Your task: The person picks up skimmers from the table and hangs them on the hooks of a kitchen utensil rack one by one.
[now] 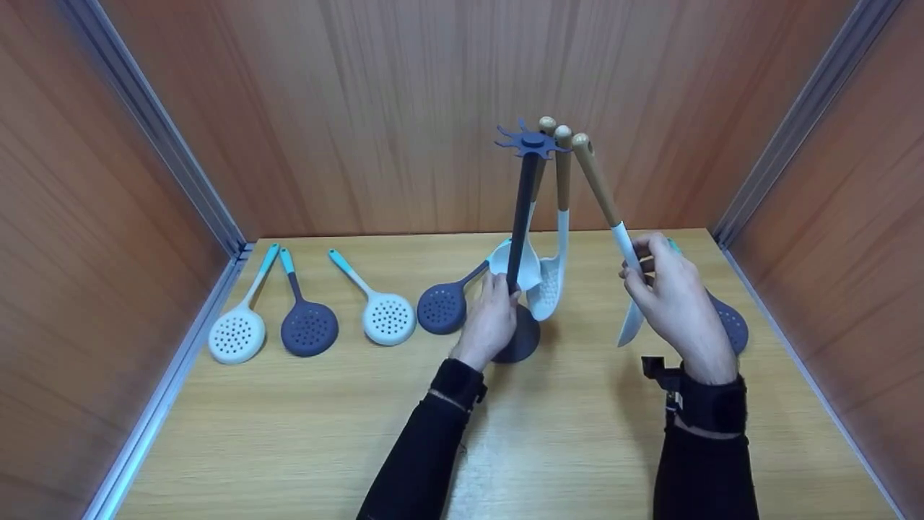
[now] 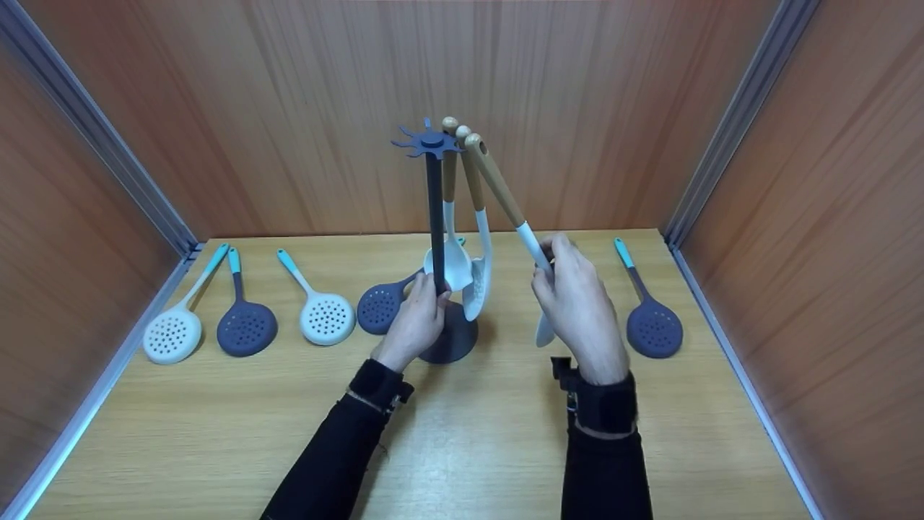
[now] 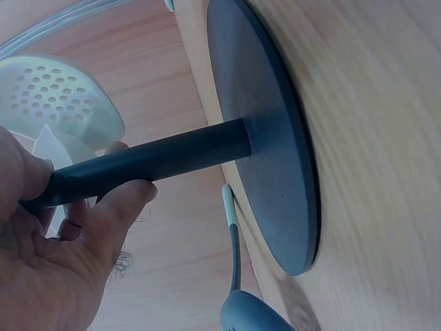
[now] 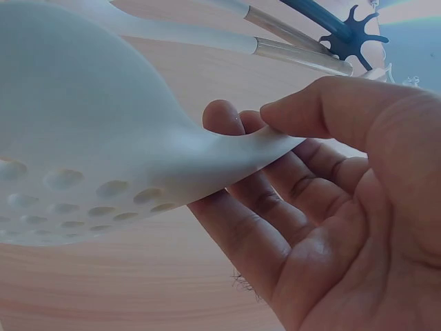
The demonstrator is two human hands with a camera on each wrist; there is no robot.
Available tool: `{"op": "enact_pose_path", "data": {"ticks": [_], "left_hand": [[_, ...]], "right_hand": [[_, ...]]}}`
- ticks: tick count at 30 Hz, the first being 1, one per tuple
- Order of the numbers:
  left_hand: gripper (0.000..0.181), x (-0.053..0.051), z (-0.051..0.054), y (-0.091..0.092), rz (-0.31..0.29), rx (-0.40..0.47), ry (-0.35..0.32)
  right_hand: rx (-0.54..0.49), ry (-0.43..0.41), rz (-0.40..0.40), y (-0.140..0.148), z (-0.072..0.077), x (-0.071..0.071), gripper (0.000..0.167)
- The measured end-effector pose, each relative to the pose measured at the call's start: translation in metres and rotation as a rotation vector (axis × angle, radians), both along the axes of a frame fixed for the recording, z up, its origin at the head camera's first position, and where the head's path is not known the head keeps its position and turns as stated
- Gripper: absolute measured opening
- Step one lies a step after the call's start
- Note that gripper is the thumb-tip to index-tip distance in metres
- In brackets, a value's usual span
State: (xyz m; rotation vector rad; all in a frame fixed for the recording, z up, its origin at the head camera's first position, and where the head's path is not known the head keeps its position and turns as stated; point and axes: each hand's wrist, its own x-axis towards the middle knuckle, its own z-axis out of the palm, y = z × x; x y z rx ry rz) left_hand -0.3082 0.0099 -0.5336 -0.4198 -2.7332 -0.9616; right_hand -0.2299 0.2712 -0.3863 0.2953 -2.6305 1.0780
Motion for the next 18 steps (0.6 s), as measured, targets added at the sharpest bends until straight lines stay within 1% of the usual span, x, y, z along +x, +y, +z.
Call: {"op": "enact_pose_path", "data": {"ticks": [3,8,15,18], "left_hand": [[0.021,0.0003,0.0011,-0.0001,0.003,0.002,-0.008],[0.021,0.0012,0.0010,-0.0003,-0.004,0.006,0.011],[0.019,0.0029,-0.0007,-0.0005,-0.008,-0.009,0.063],[0.020,0.0027,-0.0004,-0.0007,-0.007,-0.009,0.051]], "right_hand": [[-0.003,-0.001,0.004,-0.0003,0.0002,-0.0003,0.029],[0.000,-0.007,0.010,-0.0010,0.0006,-0.0012,0.029],[0.019,0.007,0.006,-0.0029,-0.0003,-0.0014,0.029],[0.012,0.001,0.010,-0.0042,-0.0005,-0.0020,0.031]]}}
